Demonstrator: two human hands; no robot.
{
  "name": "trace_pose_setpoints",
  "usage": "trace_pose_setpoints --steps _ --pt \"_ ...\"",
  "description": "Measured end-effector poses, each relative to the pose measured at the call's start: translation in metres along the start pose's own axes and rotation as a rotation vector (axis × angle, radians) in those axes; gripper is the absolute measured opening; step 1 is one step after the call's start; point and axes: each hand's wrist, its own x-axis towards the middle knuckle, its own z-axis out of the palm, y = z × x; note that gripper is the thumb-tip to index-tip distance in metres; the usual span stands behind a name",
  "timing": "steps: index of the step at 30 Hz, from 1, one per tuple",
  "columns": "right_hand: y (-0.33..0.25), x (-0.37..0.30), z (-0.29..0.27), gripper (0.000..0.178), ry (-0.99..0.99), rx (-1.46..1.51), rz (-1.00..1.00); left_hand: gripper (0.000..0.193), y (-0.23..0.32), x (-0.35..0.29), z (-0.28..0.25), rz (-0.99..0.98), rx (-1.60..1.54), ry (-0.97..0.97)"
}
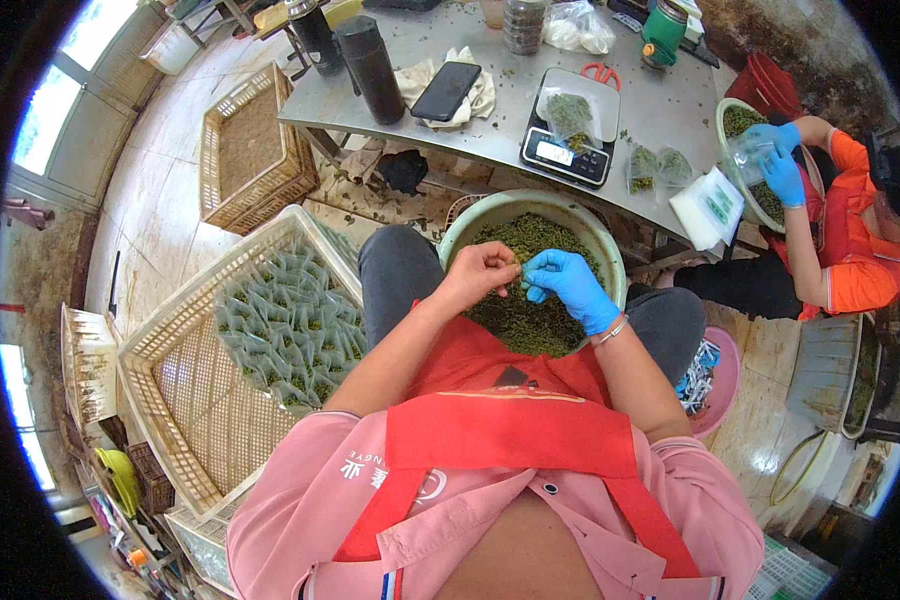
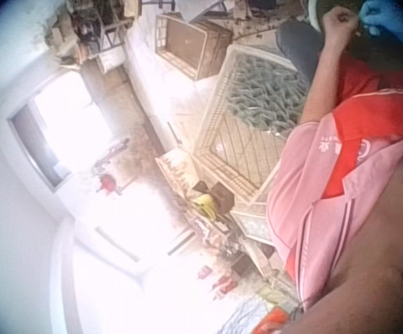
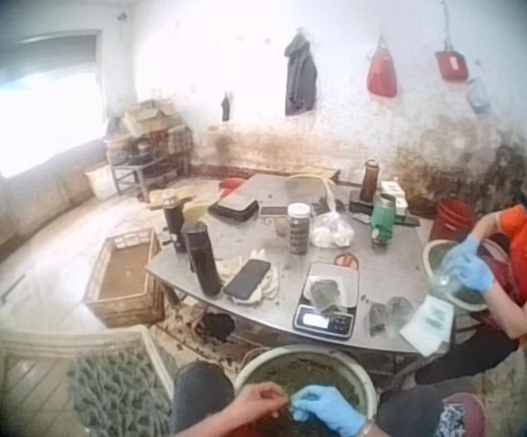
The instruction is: The person scoops green tea leaves from a bowl on their lap into small plastic bags, weighs each bag on a digital scale, and places the filled bags into a basket. Another person performs a similar task at a nearby table.
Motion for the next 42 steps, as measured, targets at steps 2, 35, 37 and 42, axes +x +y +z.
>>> trace_pose_setpoints --steps 2,35,37,42 --pt "0.000 -0.005 -0.001 0.014 0.024 0.052 0.078 0.011 -0.001 -0.001 0.002 0.014 -0.014 -0.034" --pt "-0.129 0.116 0.012 0.008 0.436 -1.723 -0.800 0.044 0.021 0.117 -0.070 0.802 1.059 0.921" --pt "-0.124 0.108 0.038 0.007 0.347 -1.648 -0.859 0.052 0.022 0.112 -0.068 0.497 1.001 0.790" --pt "-0.075 0.131 0.032 0.018 0.391 -1.636 -0.631 0.055 0.012 0.110 -0.062 0.316 0.974 0.706"
